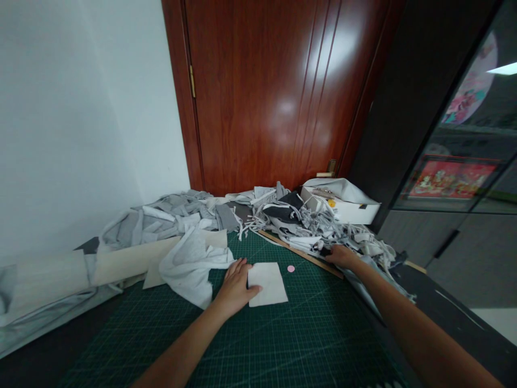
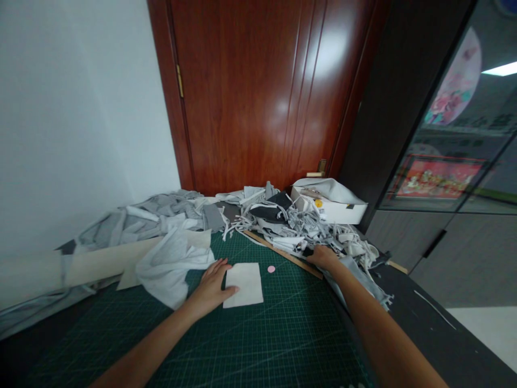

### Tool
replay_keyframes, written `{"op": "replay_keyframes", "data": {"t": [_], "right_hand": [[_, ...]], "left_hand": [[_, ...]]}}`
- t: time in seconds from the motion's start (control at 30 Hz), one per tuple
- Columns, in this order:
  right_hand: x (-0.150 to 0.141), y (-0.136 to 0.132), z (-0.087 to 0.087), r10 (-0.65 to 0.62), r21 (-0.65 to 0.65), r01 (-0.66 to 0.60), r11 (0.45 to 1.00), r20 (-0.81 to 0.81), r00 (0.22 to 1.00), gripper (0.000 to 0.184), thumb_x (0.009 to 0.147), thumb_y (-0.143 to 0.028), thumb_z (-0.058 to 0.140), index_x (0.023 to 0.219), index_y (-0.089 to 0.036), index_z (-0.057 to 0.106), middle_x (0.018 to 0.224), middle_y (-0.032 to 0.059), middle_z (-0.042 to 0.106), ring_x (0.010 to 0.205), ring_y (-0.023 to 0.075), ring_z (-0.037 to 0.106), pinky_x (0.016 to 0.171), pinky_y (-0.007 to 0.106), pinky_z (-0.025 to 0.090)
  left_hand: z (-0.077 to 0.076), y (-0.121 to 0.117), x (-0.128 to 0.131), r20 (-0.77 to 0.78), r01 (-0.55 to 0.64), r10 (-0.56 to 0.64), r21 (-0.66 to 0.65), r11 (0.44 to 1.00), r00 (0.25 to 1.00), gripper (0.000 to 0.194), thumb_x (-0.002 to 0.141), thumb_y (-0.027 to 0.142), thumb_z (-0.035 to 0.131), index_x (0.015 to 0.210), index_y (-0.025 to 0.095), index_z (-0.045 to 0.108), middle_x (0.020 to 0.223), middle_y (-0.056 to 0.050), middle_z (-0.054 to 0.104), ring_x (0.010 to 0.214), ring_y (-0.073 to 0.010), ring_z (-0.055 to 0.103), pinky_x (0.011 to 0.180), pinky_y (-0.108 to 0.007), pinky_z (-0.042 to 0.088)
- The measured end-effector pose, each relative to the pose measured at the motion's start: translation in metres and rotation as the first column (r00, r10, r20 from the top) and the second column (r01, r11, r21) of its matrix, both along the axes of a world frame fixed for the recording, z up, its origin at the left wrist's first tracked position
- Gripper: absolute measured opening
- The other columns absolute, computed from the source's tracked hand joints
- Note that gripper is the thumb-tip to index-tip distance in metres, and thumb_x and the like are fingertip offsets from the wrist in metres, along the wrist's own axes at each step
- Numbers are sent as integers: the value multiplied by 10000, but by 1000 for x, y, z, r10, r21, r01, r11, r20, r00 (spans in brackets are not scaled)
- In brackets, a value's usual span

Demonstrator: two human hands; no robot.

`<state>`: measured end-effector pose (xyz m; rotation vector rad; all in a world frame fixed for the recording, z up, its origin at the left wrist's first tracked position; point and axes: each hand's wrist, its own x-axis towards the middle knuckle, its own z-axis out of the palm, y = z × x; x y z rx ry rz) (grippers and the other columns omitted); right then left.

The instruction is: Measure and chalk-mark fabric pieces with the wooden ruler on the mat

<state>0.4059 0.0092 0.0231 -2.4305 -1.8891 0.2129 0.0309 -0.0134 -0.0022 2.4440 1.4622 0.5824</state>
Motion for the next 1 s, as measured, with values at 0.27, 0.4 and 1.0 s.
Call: {"op": "replay_keyframes", "data": {"t": [0.27, 0.4, 1.0], "right_hand": [[-7, -6, 5, -69, 102, 58, 993, 102, 992, 364, 814, -250, 515, 1100, -42, 602, 1056, 229, 659, 982, 297, 633, 757, 321, 427], [-9, -5, 11, -78, 146, 62, 987, 112, 991, 366, 818, -229, 516, 1131, -47, 572, 1083, 222, 645, 1018, 288, 615, 790, 314, 417], [-156, -43, 6, 407, 309, -392, 867, -892, 196, 495, 777, -565, 619, 1095, -187, 601, 870, 29, 645, 688, 132, 596, 568, 230, 488]], "left_hand": [[-10, 6, -3, 128, 16, -26, 80, 997, 991, 379, 707, 243, 659, 1065, 184, 551, 1275, -120, 555, 1309, -300, 386, 1083, -461, 313], [-12, 8, -4, 248, 20, -42, 91, 996, 968, 272, 697, 196, 619, 959, 218, 553, 1198, -96, 582, 1224, -293, 465, 1036, -463, 371], [14, -2, 1, 792, 383, 18, -315, 868, 610, 420, 729, 563, 617, 916, 202, 515, 814, -25, 677, 773, -227, 659, 706, -324, 502]]}}
